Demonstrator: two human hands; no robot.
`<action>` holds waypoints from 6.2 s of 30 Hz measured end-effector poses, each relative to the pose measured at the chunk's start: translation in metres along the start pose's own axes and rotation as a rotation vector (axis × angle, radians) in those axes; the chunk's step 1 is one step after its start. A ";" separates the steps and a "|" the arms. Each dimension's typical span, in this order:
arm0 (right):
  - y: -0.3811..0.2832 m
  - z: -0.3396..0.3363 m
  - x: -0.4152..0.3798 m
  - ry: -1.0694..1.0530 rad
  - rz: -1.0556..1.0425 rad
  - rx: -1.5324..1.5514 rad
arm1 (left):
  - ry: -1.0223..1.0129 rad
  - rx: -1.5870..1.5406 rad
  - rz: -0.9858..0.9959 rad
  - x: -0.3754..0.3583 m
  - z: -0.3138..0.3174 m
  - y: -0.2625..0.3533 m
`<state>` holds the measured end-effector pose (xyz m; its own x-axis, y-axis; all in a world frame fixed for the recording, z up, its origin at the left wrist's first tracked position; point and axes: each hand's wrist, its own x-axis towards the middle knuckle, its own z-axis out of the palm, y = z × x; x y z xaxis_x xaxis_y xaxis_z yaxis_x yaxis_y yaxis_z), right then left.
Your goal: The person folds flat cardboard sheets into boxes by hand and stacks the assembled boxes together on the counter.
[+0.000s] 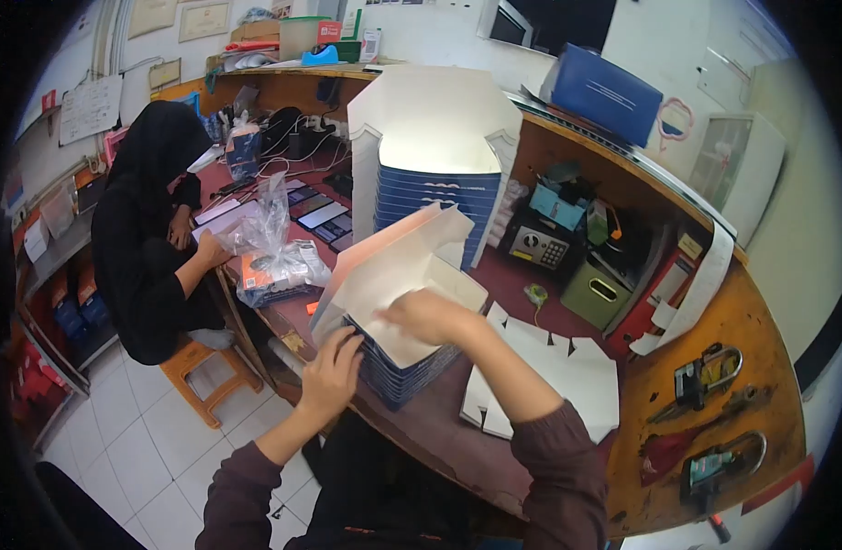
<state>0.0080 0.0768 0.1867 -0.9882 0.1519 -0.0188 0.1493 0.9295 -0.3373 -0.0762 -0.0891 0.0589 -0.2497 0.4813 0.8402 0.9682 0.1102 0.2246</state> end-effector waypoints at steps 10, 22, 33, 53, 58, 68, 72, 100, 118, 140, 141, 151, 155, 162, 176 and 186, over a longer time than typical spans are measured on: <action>0.108 -0.012 0.012 0.293 0.123 -0.305 | -0.016 -0.476 0.258 0.001 0.052 -0.019; 0.084 0.004 -0.005 0.538 0.411 0.217 | -0.614 -1.097 0.481 -0.093 0.059 -0.096; 0.038 -0.063 -0.024 0.927 0.993 0.409 | -0.696 -0.198 0.037 0.150 -0.039 -0.242; 0.006 -0.078 -0.030 0.969 0.937 0.392 | -1.008 0.293 -0.328 0.127 0.013 -0.298; 0.004 -0.082 -0.027 0.954 0.923 0.402 | -0.553 1.358 0.313 0.105 0.025 -0.310; 0.005 -0.073 -0.032 0.936 0.925 0.445 | -1.049 0.158 -0.470 0.143 0.007 -0.290; 0.008 -0.071 -0.031 0.932 0.906 0.435 | -0.737 0.943 0.044 0.130 0.012 -0.274; -0.040 -0.207 0.076 0.895 0.093 0.369 | -0.109 -0.128 -0.290 0.234 -0.066 -0.291; -0.071 -0.268 0.174 0.282 0.248 1.480 | 0.187 0.091 0.558 0.473 -0.132 -0.191; 0.149 -0.394 0.288 1.303 0.551 1.421 | -1.009 -2.216 0.282 0.481 -0.136 -0.079; 0.149 -0.398 0.288 1.248 0.615 1.378 | -0.988 -2.273 0.262 0.480 -0.138 -0.081; 0.153 -0.394 0.227 0.715 0.571 0.954 | -0.852 -1.759 0.137 0.402 -0.095 -0.115; 0.075 -0.357 0.134 0.886 0.259 0.734 | -0.725 -1.295 0.298 0.300 -0.056 -0.089; 0.082 -0.127 -0.110 0.936 0.770 1.035 | -0.368 -0.971 -0.485 0.089 -0.035 -0.095; 0.146 0.157 -0.274 1.131 1.456 -0.253 | -0.896 -1.271 0.363 -0.038 0.051 0.029; 0.072 0.140 -0.275 1.511 0.563 0.067 | -0.995 -0.220 0.394 -0.006 0.170 0.191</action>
<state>0.2854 0.0546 0.0356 0.1303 0.6645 0.7359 0.4216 0.6346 -0.6477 0.1131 0.0771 0.0125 0.2975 0.9471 0.1200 0.9287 -0.3163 0.1936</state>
